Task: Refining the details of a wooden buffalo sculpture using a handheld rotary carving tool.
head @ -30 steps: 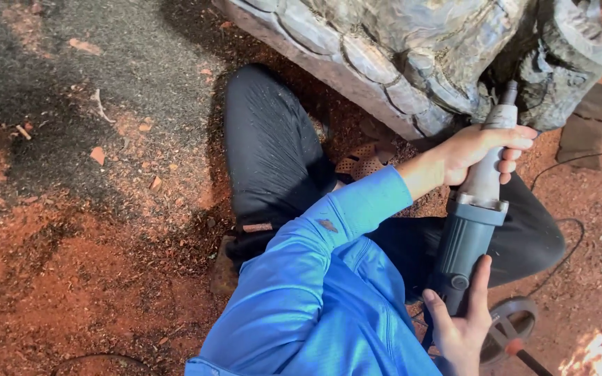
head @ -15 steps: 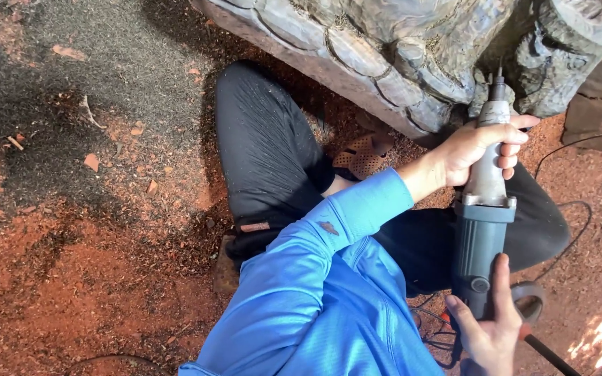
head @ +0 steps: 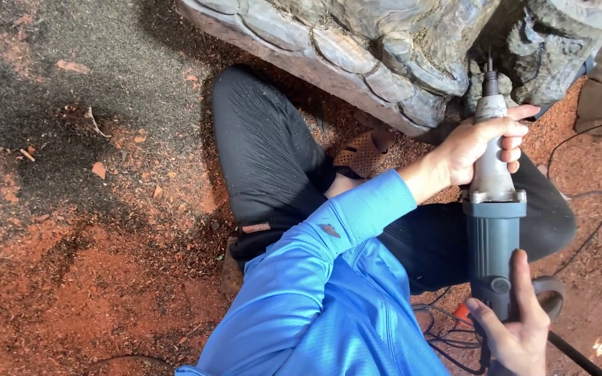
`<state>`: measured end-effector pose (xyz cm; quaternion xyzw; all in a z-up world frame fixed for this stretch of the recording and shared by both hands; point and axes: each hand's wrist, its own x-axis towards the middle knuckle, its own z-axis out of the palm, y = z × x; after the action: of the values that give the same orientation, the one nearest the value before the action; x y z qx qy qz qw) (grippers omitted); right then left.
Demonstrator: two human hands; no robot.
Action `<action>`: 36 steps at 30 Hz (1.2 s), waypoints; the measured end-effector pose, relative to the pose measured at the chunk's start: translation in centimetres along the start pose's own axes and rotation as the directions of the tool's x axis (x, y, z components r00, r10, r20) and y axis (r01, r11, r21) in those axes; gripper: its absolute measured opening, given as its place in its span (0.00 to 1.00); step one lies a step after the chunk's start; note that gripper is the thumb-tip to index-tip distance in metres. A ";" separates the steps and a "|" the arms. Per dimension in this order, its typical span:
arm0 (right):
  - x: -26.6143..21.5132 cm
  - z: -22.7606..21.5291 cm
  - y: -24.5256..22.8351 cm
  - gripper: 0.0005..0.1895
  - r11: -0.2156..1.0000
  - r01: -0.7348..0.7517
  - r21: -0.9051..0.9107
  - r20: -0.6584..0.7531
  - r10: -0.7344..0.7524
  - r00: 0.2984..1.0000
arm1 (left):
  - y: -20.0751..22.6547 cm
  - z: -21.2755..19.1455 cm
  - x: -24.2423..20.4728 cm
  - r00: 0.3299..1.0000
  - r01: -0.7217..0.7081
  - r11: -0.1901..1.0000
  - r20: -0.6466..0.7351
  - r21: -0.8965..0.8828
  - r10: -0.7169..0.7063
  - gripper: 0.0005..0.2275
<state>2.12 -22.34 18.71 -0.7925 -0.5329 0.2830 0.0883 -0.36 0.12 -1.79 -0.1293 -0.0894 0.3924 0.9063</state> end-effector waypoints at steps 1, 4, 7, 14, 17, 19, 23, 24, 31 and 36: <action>0.0 -0.2 0.2 0.57 1.000 0.008 -0.017 0.010 -0.008 1.000 | -0.1 0.0 0.0 1.000 -0.004 1.000 -0.009 0.003 0.004 0.32; 0.1 -0.4 -0.2 0.57 1.000 -0.002 -0.014 0.017 0.003 1.000 | -0.3 -0.1 0.1 1.000 -0.009 1.000 -0.014 0.008 0.009 0.32; 0.1 -0.7 -0.6 0.56 1.000 -0.027 0.007 0.014 0.027 1.000 | -0.5 0.1 0.2 1.000 -0.007 1.000 -0.030 0.003 0.007 0.33; 0.9 -1.1 -0.5 0.57 0.994 -0.095 0.059 0.012 0.094 0.995 | 0.1 0.6 0.4 0.995 -0.023 0.998 -0.098 0.058 0.028 0.28; 1.1 -2.1 0.8 0.59 0.992 -0.116 0.039 0.024 0.115 0.993 | -0.7 0.1 0.7 0.994 -0.061 0.995 -0.082 0.074 0.067 0.25; 1.4 -2.8 1.4 0.59 0.993 -0.114 0.008 0.024 0.114 0.993 | -0.7 0.5 0.6 0.993 -0.065 0.995 -0.090 0.082 0.072 0.26; 1.7 -3.7 1.3 0.58 0.990 -0.136 0.027 0.058 0.135 0.989 | -0.8 1.3 0.5 0.988 -0.079 0.992 -0.122 0.096 0.091 0.28; 1.8 -3.9 1.0 0.58 0.991 -0.134 0.028 0.057 0.132 0.990 | -1.0 1.2 0.6 0.988 -0.080 0.992 -0.120 0.099 0.092 0.28; 2.0 -5.2 0.2 0.58 0.982 -0.185 -0.038 0.090 0.187 0.978 | -1.4 1.5 0.7 0.986 -0.108 0.989 -0.120 0.100 0.119 0.29; 2.2 -5.6 0.0 0.57 0.988 -0.144 -0.062 0.086 0.149 0.985 | -1.4 1.6 0.8 0.984 -0.122 0.986 -0.113 0.110 0.135 0.27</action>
<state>5.72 -19.42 22.51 -0.8182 -0.4842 0.3094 0.0211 0.75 0.05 0.17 -0.1114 -0.0058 0.4457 0.8882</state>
